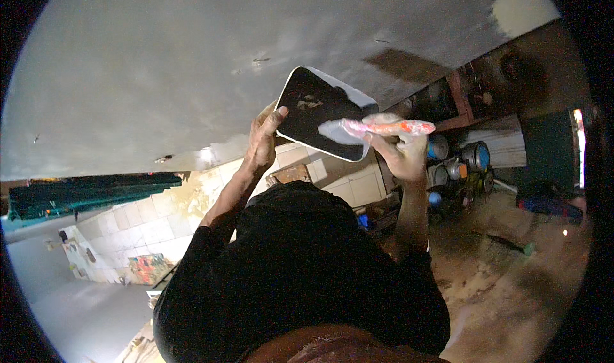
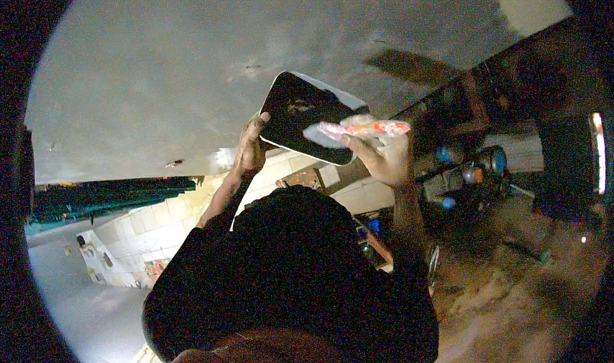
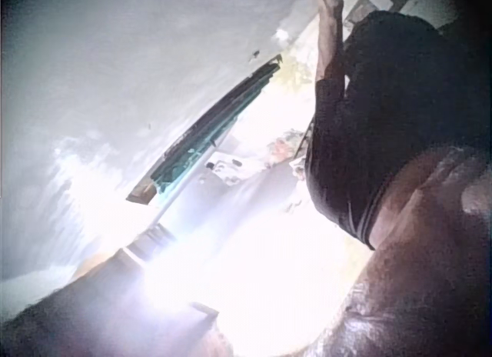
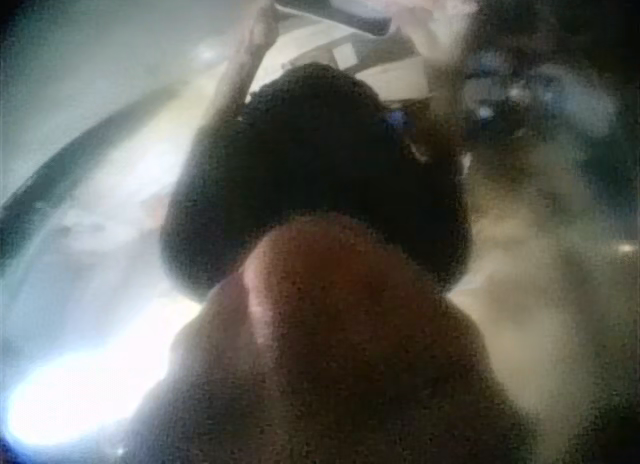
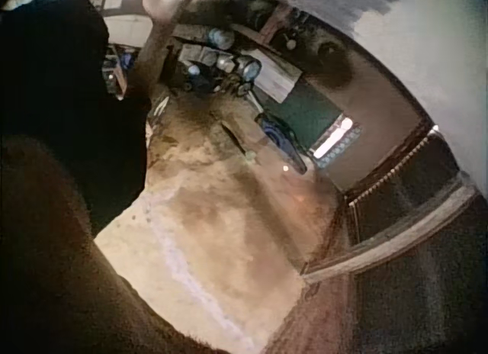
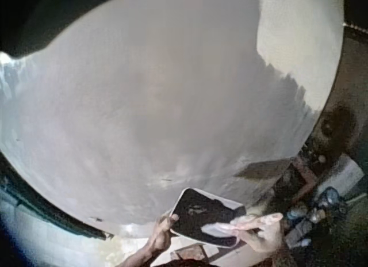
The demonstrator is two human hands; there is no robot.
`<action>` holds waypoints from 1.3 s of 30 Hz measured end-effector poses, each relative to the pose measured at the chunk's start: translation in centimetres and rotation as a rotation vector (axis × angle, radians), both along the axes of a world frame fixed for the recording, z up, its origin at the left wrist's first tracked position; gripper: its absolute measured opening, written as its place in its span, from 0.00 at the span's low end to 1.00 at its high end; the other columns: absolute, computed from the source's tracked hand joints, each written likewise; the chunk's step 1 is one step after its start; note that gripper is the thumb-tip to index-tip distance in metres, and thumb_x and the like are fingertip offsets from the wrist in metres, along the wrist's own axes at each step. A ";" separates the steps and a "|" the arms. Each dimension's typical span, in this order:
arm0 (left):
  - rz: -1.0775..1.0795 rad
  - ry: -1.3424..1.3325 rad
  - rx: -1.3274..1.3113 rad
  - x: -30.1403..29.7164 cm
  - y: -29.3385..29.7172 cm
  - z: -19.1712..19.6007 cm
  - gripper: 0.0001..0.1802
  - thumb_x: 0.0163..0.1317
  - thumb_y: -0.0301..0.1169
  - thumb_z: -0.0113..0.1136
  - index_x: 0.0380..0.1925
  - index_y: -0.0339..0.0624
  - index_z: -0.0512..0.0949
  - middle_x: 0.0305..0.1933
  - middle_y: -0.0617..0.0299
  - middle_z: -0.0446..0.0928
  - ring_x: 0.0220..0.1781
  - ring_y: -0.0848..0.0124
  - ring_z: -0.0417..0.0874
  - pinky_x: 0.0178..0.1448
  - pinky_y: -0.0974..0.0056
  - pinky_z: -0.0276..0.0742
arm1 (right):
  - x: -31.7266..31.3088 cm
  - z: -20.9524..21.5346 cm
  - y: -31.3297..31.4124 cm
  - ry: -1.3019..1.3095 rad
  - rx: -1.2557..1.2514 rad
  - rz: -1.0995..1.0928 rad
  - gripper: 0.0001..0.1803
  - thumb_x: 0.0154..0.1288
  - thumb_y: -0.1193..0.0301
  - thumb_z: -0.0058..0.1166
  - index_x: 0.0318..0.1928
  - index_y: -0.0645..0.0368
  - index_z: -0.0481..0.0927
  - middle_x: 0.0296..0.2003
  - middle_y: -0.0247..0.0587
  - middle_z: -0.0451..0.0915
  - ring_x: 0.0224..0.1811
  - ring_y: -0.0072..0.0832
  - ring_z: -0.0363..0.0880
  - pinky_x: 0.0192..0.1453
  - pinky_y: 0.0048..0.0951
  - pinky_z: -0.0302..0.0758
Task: The person paints a wall using a brush, dipping it into a small handheld tray containing paint and applying it to the wall surface.
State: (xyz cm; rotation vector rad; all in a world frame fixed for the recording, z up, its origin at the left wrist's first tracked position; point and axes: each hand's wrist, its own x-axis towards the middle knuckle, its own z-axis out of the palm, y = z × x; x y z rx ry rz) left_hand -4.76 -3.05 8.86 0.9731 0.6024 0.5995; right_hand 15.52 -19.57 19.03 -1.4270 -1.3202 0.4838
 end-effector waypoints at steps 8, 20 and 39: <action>-0.045 0.035 0.061 0.5 -0.6 0.6 0.40 0.61 0.59 0.55 0.60 0.33 0.70 0.54 0.52 0.76 0.53 0.61 0.78 0.54 0.52 0.79 | 2.6 -1.3 1.1 -0.069 0.023 -0.214 0.08 0.60 0.79 0.63 0.40 0.70 0.83 0.40 0.42 0.85 0.42 0.22 0.82 0.48 0.23 0.79; 0.106 0.006 0.093 -0.3 -0.8 1.7 0.35 0.66 0.58 0.47 0.57 0.38 0.73 0.51 0.53 0.79 0.48 0.60 0.83 0.48 0.51 0.83 | 19.9 22.6 5.2 -0.479 0.476 -0.158 0.09 0.60 0.72 0.64 0.40 0.63 0.85 0.39 0.38 0.85 0.43 0.24 0.82 0.48 0.29 0.79; 0.331 -0.069 0.058 -3.5 -2.0 0.1 0.34 0.66 0.57 0.46 0.61 0.43 0.70 0.57 0.52 0.76 0.54 0.55 0.81 0.51 0.47 0.82 | 22.8 35.0 13.4 -1.080 1.019 -0.501 0.10 0.69 0.66 0.53 0.44 0.55 0.84 0.36 0.40 0.85 0.37 0.34 0.82 0.41 0.35 0.78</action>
